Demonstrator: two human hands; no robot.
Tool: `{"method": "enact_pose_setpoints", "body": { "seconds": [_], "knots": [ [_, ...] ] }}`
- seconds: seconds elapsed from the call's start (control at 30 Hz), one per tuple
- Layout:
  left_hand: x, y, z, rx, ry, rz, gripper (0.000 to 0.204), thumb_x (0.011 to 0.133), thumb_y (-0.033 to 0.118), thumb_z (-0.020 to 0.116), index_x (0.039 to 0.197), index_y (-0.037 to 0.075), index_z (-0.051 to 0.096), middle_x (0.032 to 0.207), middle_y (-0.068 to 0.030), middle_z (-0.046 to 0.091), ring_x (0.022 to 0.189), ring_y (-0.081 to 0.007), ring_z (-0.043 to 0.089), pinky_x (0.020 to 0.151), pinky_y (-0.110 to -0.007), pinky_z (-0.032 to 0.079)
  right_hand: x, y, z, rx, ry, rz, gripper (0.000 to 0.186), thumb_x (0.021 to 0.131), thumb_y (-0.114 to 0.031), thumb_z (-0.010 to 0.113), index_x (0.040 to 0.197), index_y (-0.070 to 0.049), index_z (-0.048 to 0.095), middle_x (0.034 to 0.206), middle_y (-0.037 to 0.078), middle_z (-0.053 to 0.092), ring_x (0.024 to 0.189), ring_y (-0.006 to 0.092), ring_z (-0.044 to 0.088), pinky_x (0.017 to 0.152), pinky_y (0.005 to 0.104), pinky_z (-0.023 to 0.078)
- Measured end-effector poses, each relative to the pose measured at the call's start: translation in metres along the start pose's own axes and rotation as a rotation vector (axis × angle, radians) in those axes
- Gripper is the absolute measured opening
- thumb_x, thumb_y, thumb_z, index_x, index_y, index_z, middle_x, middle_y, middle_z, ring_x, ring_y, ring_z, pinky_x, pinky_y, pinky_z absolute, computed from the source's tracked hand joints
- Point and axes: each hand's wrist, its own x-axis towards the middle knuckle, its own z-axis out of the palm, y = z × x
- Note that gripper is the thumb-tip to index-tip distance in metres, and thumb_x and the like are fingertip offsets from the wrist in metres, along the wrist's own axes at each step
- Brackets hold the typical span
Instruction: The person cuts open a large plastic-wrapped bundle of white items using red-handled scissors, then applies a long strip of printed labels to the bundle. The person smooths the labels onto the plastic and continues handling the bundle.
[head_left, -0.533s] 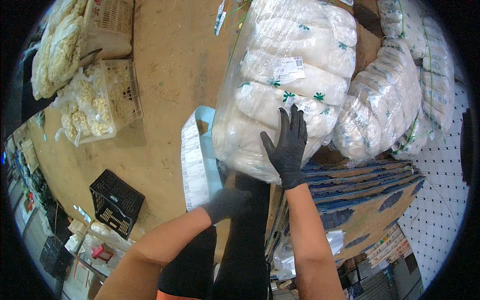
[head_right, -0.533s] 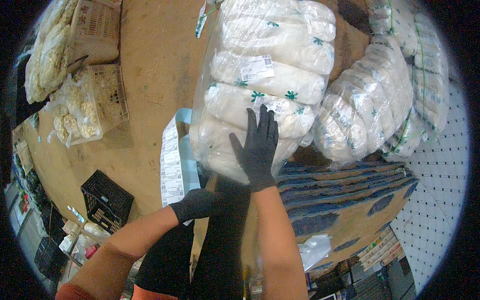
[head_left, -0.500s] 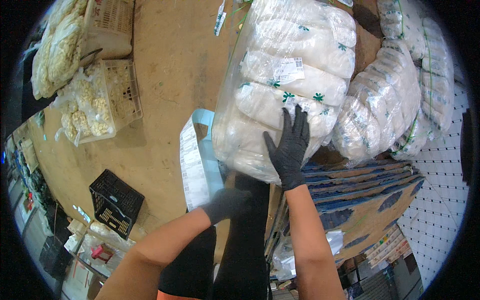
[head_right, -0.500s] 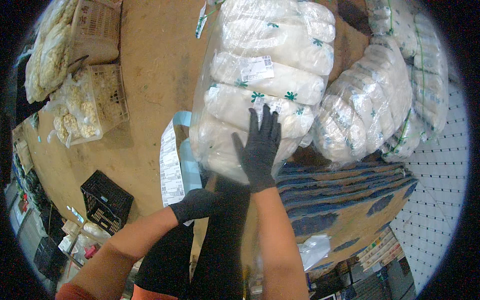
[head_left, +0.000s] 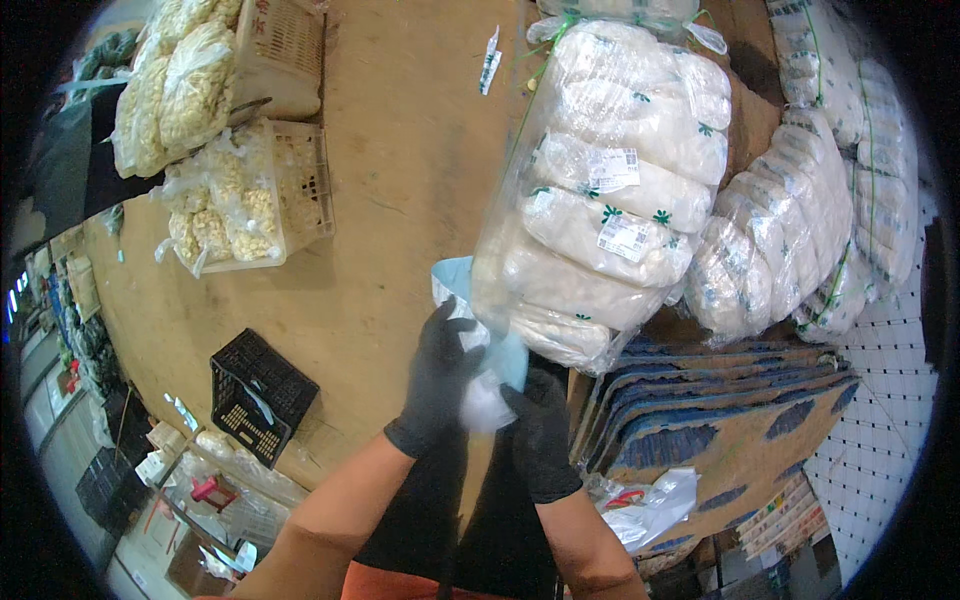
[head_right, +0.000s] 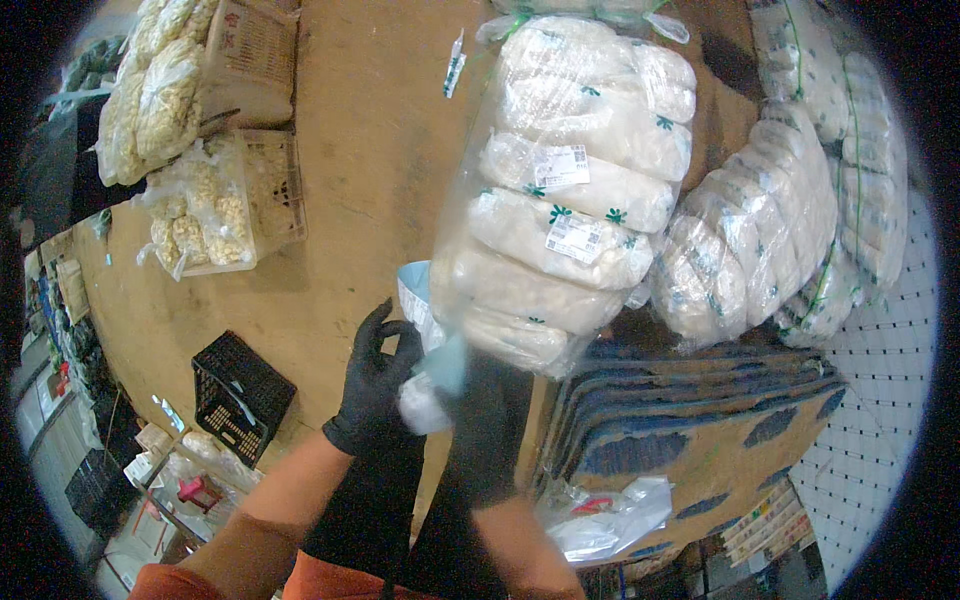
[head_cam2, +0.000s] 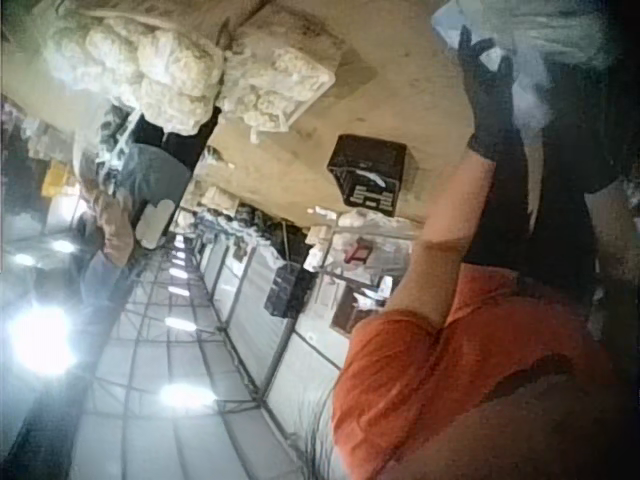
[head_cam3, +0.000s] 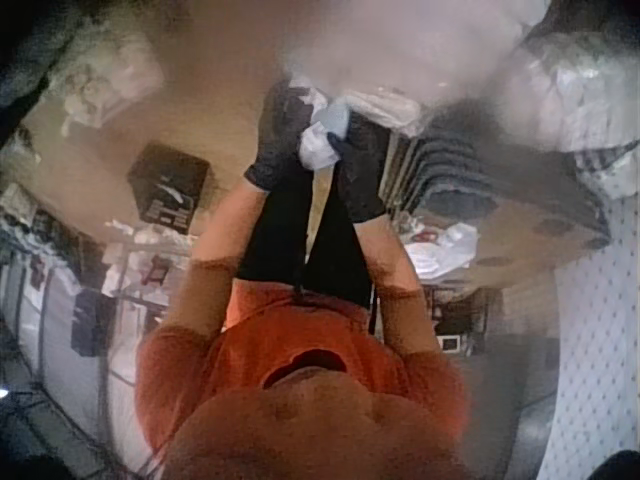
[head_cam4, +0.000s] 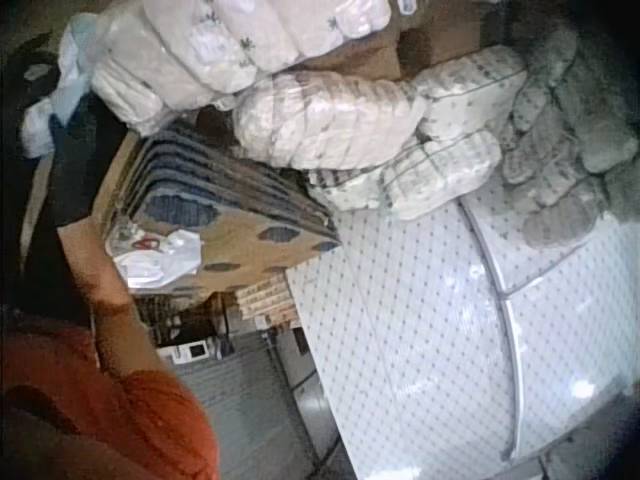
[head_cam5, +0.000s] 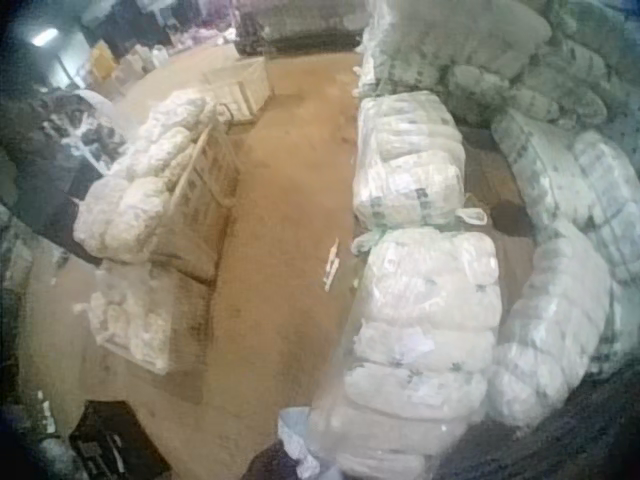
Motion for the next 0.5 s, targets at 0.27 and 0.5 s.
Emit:
{"method": "enact_pose_setpoints", "body": {
  "seconds": [0.27,0.5],
  "knots": [
    [-0.016,-0.013,-0.041,0.361,-0.475,-0.213,0.034,0.069,0.013,0.069,0.099,0.002,0.058,0.09,-0.0075,0.061,0.083,-0.0136,0.056,0.076,-0.028,0.045,0.017,-0.051,0.001,0.159,0.075,-0.022,0.035,0.07,0.005,0.057,0.103,0.005,0.046,0.097,0.014,0.054,0.09,0.0212,0.052,0.081,0.0305,0.042],
    [-0.019,-0.025,-0.046,0.368,-0.425,-0.135,0.03,0.07,0.013,0.069,0.096,0.002,0.059,0.085,-0.0063,0.062,0.077,-0.0135,0.057,0.072,-0.028,0.046,0.016,-0.083,0.009,0.004,0.23,-0.188,0.039,0.073,-0.001,0.06,0.109,0.001,0.043,0.101,0.016,0.052,0.091,0.0224,0.05,0.084,0.0337,0.04]
  ]
}}
